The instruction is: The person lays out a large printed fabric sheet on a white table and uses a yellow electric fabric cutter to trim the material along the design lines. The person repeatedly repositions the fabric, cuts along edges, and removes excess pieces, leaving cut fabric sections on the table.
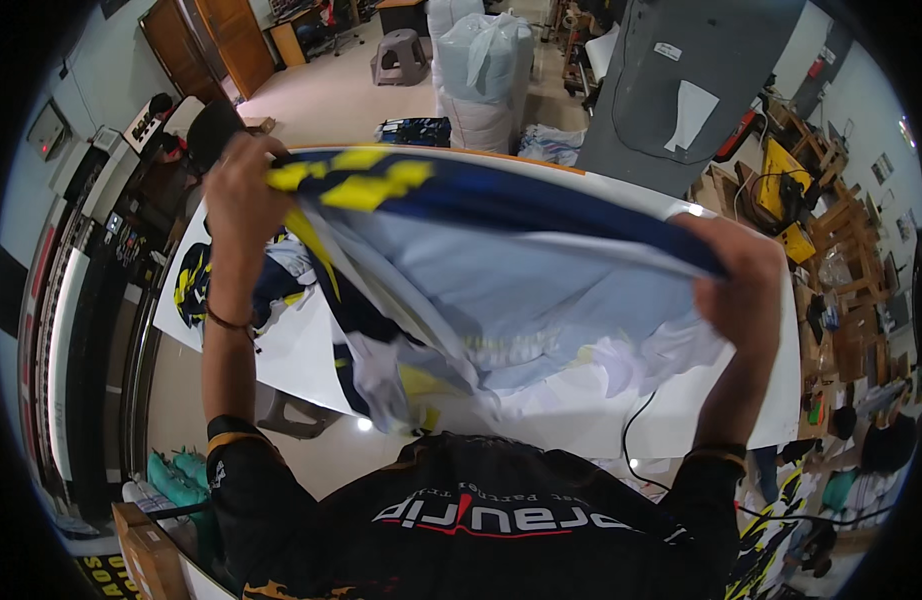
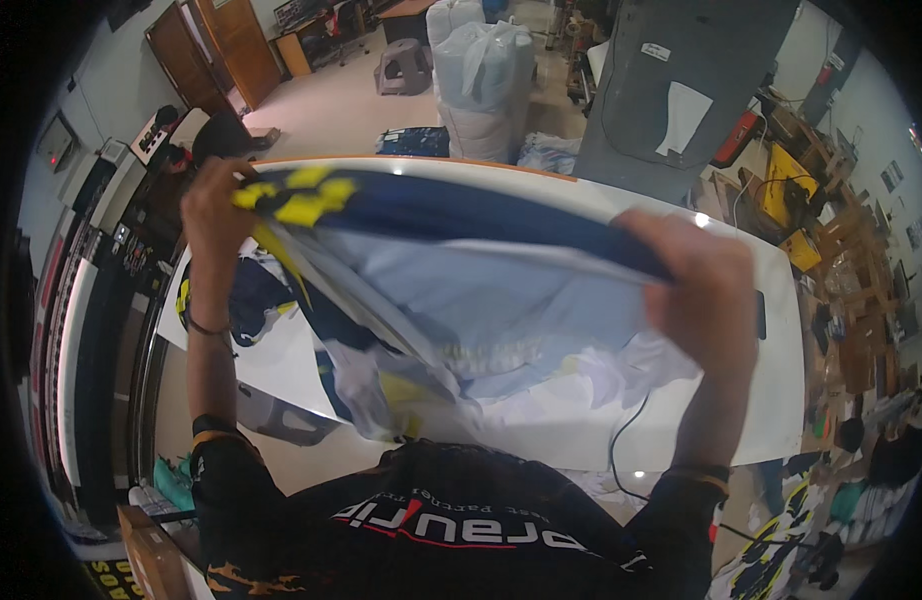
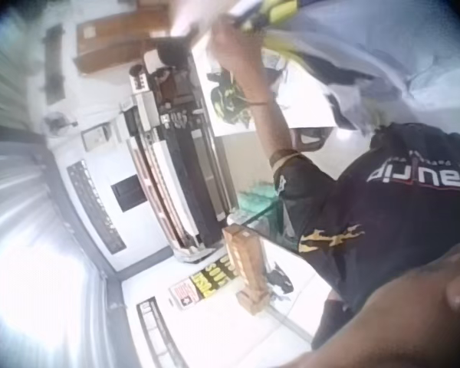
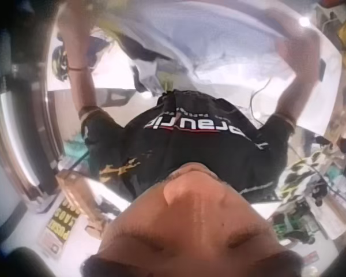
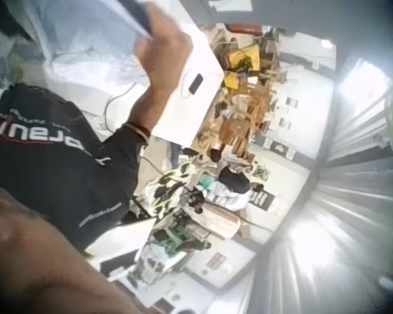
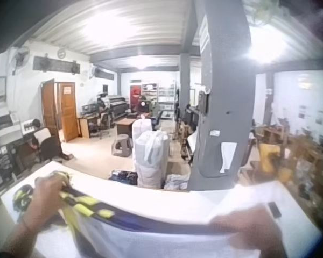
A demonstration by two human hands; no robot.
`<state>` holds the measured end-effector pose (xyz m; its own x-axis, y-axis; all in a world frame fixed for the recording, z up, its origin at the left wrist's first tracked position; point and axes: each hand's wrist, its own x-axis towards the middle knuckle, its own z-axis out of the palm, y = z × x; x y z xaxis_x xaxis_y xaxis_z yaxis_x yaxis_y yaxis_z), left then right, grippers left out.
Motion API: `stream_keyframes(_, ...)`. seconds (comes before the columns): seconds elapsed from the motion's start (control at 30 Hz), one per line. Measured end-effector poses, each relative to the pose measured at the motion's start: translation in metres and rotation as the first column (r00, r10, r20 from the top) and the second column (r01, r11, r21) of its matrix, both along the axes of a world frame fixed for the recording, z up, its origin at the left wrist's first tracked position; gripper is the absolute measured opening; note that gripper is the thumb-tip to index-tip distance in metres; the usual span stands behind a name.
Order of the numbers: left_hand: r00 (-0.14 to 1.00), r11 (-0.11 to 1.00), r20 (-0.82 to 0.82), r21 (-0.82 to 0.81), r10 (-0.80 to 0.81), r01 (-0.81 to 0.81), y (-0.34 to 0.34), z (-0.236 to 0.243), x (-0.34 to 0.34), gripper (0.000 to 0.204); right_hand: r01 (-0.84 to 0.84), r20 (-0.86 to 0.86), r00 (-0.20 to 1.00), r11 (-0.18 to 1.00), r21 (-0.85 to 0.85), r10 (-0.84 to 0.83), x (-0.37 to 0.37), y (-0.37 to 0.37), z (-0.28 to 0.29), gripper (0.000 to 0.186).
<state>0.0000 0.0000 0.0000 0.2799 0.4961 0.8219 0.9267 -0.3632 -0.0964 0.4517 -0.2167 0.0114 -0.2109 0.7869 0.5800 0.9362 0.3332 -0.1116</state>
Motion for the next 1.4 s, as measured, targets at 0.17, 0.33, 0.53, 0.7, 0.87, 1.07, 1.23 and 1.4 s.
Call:
stream_keyframes(0.17,0.983,0.958,0.108,0.231,0.146,-0.168,0.033,0.049,-0.013,0.026,0.384,-0.083,0.915,0.789,0.48,-0.394,0.049,0.015,0.062,0.051)
stream_keyframes(0.33,0.928,0.927,0.17,0.123,0.331,-0.353,0.096,0.083,-0.038,0.028,0.73,-0.1,0.621,0.529,0.433,-0.777,0.144,0.074,0.051,0.04)
stream_keyframes(0.53,0.828,0.857,0.426,-0.501,0.366,-0.121,0.201,0.036,-0.039,0.04,0.524,-0.533,0.642,0.823,-0.219,-0.551,0.254,0.172,-0.029,0.039)
stream_keyframes(0.7,0.361,0.875,0.929,-0.106,-0.082,0.472,0.274,0.042,-0.052,0.028,0.052,-0.984,0.173,0.998,0.038,0.029,0.255,0.192,0.006,0.04)
stream_keyframes(0.87,0.253,0.828,0.851,0.309,-0.46,0.467,0.24,0.111,-0.109,0.028,0.155,-0.904,0.411,0.968,0.199,0.12,0.233,0.107,0.09,0.042)
stream_keyframes(1.07,0.574,0.903,0.698,0.341,-0.429,0.261,0.111,0.03,-0.188,0.026,0.549,-0.621,0.709,0.815,0.186,-0.335,0.183,-0.02,0.038,0.037)
stream_keyframes(1.23,0.825,0.993,0.565,0.109,-0.017,-0.054,0.056,-0.1,-0.241,0.035,0.463,-0.643,0.688,0.886,0.03,-0.338,0.174,-0.071,-0.079,0.036)
stream_keyframes(1.4,0.81,0.962,0.569,-0.274,0.144,0.022,0.019,-0.227,-0.245,0.037,0.451,-0.536,0.735,0.89,-0.069,-0.415,0.149,-0.089,-0.197,0.038)
